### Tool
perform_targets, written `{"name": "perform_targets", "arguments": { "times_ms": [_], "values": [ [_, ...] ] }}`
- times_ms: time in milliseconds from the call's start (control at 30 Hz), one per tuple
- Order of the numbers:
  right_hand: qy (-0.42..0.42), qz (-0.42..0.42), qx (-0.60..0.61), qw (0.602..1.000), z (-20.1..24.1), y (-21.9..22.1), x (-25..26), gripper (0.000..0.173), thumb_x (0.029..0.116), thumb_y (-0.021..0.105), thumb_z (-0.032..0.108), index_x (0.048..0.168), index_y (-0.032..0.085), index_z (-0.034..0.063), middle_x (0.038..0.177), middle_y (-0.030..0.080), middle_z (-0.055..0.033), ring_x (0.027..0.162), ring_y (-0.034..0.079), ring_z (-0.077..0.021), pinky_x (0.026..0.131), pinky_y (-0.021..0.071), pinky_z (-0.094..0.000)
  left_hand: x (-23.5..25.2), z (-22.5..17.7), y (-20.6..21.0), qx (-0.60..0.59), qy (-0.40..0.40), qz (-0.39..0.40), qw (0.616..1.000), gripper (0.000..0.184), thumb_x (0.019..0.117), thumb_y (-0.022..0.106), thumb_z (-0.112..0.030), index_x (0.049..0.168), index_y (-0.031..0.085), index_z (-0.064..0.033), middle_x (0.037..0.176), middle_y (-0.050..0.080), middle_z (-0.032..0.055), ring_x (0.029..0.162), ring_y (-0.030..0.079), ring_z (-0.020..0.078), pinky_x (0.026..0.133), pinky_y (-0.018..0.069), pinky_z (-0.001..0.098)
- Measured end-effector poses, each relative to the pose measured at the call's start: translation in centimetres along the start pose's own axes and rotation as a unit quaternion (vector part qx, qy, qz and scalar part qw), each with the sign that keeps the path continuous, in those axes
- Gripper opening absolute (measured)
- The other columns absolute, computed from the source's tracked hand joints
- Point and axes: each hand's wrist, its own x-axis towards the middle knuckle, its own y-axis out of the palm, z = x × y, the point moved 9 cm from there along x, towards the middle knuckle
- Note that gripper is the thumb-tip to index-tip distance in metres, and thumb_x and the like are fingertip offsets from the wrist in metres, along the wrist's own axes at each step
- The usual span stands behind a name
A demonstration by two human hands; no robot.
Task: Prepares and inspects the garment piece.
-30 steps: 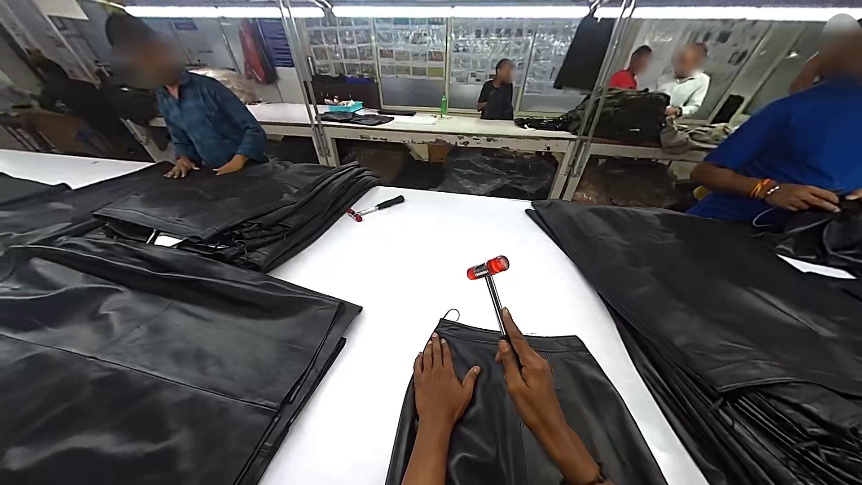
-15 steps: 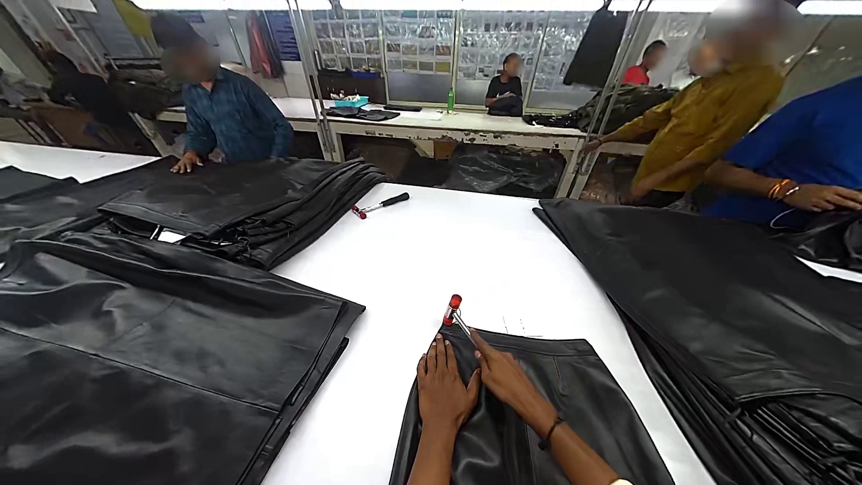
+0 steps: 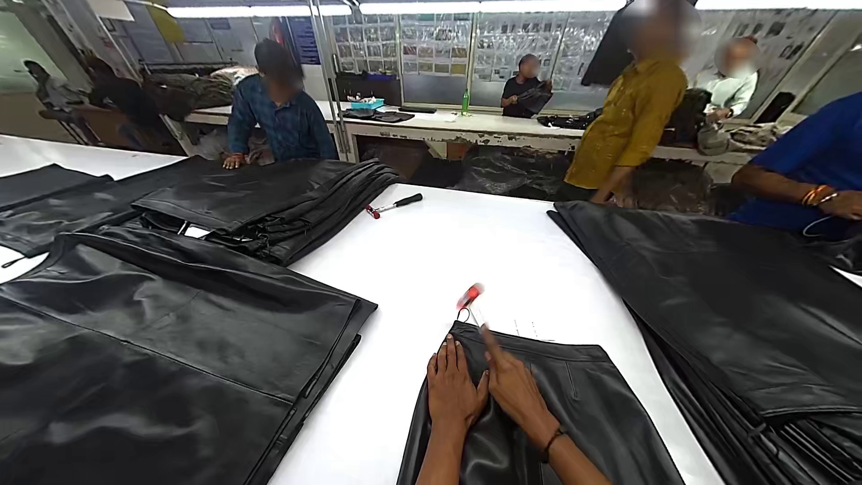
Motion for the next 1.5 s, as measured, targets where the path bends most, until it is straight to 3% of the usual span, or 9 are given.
{"name": "perform_targets", "arguments": {
  "times_ms": [67,200,333,467,600,733,867,1333,1500],
  "values": [
    [0.039,0.108,0.010,0.993,-0.7,0.5,0.9,0.053,0.1106,0.033,0.032,0.163,0.027,0.0310,0.107,0.072,-0.0177,0.098,0.069,-0.0370,0.089,0.0523,-0.0556,0.1,0.0,0.1,-0.001,0.002,-0.006,1.000,0.090,0.0974,0.020,-0.069,0.160,0.034,-0.0064,0.168,0.028,0.0107,0.155,0.029,0.0265,0.125,0.0172,0.0512],
    [-0.064,-0.180,0.054,0.980,1.5,-3.5,-0.5,0.051,0.1070,0.038,0.022,0.157,0.044,0.0140,0.095,0.074,-0.0126,0.074,0.071,-0.0270,0.070,0.0592,-0.0472,0.6,-0.1,-0.5,-0.005,-0.001,-0.014,1.000,0.089,0.0969,0.021,-0.069,0.159,0.036,-0.0062,0.168,0.029,0.0111,0.154,0.029,0.0267,0.124,0.0183,0.0504],
    [0.040,0.101,0.012,0.994,-0.7,0.6,0.9,0.053,0.1107,0.032,0.032,0.164,0.026,0.0311,0.107,0.072,-0.0185,0.097,0.069,-0.0376,0.089,0.0525,-0.0558,0.3,-0.1,0.0,-0.003,0.002,0.010,1.000,0.090,0.0975,0.020,-0.069,0.161,0.032,-0.0061,0.169,0.026,0.0109,0.156,0.026,0.0272,0.125,0.0155,0.0517],
    [-0.050,-0.178,0.059,0.981,1.5,-3.2,-0.2,0.050,0.1069,0.039,0.022,0.156,0.046,0.0152,0.094,0.074,-0.0125,0.075,0.071,-0.0275,0.072,0.0594,-0.0473,0.8,0.0,-0.6,-0.009,-0.005,0.006,1.000,0.090,0.0964,0.021,-0.069,0.161,0.032,-0.0067,0.169,0.025,0.0107,0.156,0.025,0.0263,0.125,0.0157,0.0514],
    [0.044,0.123,-0.002,0.991,0.2,1.0,0.5,0.054,0.1105,0.031,0.032,0.164,0.024,0.0322,0.110,0.072,-0.0173,0.100,0.069,-0.0369,0.090,0.0526,-0.0553,0.2,-0.1,0.1,0.006,-0.002,0.024,1.000,0.088,0.0968,0.021,-0.067,0.161,0.030,-0.0072,0.170,0.023,0.0091,0.156,0.024,0.0256,0.125,0.0153,0.0512],
    [-0.038,-0.129,0.030,0.990,1.8,-1.7,-0.6,0.051,0.1071,0.038,0.024,0.158,0.042,0.0195,0.092,0.073,-0.0129,0.074,0.071,-0.0290,0.070,0.0590,-0.0489,0.6,-0.2,-0.3,-0.004,-0.008,0.008,1.000,0.087,0.0977,0.019,-0.066,0.161,0.031,-0.0074,0.170,0.025,0.0093,0.156,0.025,0.0259,0.125,0.0165,0.0508],
    [0.062,0.133,-0.007,0.989,-0.6,1.5,0.3,0.055,0.1100,0.031,0.034,0.164,0.023,0.0347,0.107,0.072,-0.0178,0.097,0.069,-0.0375,0.089,0.0526,-0.0552,0.0,-0.1,0.1,0.001,-0.001,0.006,1.000,0.084,0.0987,0.022,-0.063,0.161,0.032,-0.0072,0.169,0.026,0.0092,0.156,0.026,0.0255,0.125,0.0171,0.0505],
    [0.076,0.162,-0.045,0.983,-1.2,3.1,-0.8,0.056,0.1101,0.030,0.034,0.165,0.017,0.0369,0.107,0.071,-0.0169,0.098,0.069,-0.0373,0.086,0.0531,-0.0547,-0.4,0.8,0.0,-0.002,0.036,0.027,0.999,0.084,0.1031,0.018,-0.063,0.160,0.031,-0.0031,0.170,0.023,0.0134,0.158,0.020,0.0299,0.127,0.0080,0.0564],
    [0.071,0.155,-0.060,0.983,-0.9,3.4,-0.9,0.055,0.1105,0.029,0.035,0.165,0.018,0.0366,0.108,0.070,-0.0180,0.100,0.069,-0.0377,0.086,0.0534,-0.0545,-2.0,3.7,-0.3,-0.002,0.043,0.062,0.997,0.082,0.1037,0.014,-0.064,0.164,0.022,-0.0096,0.173,0.015,0.0044,0.159,0.013,0.0303,0.126,0.0058,0.0608]
  ]
}}
